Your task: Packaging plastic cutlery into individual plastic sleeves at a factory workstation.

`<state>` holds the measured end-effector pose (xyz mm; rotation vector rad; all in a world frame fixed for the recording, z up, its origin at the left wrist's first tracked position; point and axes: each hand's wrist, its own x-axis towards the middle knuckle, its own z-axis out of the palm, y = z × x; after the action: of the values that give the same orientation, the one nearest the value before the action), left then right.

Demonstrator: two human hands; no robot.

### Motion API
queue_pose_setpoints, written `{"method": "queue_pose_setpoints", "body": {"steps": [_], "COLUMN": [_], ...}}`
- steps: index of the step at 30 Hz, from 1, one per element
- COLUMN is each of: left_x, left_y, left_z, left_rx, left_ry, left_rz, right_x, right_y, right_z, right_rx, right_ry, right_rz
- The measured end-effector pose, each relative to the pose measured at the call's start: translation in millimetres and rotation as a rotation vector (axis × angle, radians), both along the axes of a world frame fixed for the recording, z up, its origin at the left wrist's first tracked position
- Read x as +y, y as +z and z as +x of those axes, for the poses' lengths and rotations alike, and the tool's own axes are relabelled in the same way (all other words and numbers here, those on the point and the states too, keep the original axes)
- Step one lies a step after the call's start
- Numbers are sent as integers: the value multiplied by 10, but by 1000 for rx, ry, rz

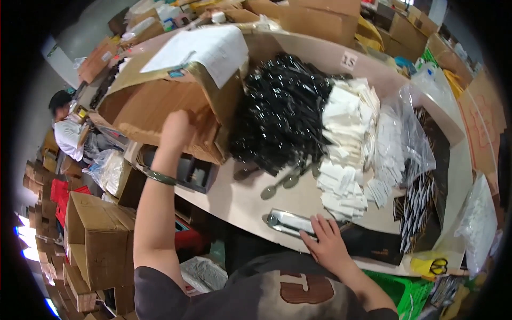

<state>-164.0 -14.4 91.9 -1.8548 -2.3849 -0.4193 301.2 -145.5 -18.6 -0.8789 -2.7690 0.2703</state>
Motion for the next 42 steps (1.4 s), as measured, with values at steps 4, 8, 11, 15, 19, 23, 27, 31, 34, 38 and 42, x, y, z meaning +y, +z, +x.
{"method": "queue_pose_setpoints", "body": {"steps": [4, 8, 11, 15, 19, 23, 27, 31, 34, 38, 42], "left_x": [-126, -789, -1372, -1556, -1358, -1308, -1238, -1283, -1425, -1330, -1332], "left_y": [30, -475, -1262, -1192, -1149, -1282, -1291, -1298, -1159, -796, -1033], "left_z": [-53, 222, 631, 1200, 1172, 1900, 2193, 2500, 2744, 2474, 2436], "left_rx": [73, -822, -1182, -1299, -963, -923, -507, -941, -1306, -488, -130], "left_ry": [145, 140, 233, -277, -220, -334, -200, -183, -421, -652, -897], "left_rz": [69, 594, 569, -295, -359, -265, -43, -347, -450, -62, -236], "right_x": [36, 51, 34, 21, 73, 83, 86, 75, 117, 182, 300], "right_y": [89, 87, 89, 127, 60, -87, 150, 60, 39, 140, 464], "right_z": [34, 194, 173, 193, 207, 29, -29, -10, 0, 157, 137], "right_rx": [28, 54, 46, 45, 20, 149, 52, 46, 121, 138, 148], "right_ry": [-31, -90, -54, -76, -53, -7, -212, -190, -162, -117, -119], "right_rz": [-62, -156, -192, -181, -160, -115, -121, -130, -117, -136, -400]}}
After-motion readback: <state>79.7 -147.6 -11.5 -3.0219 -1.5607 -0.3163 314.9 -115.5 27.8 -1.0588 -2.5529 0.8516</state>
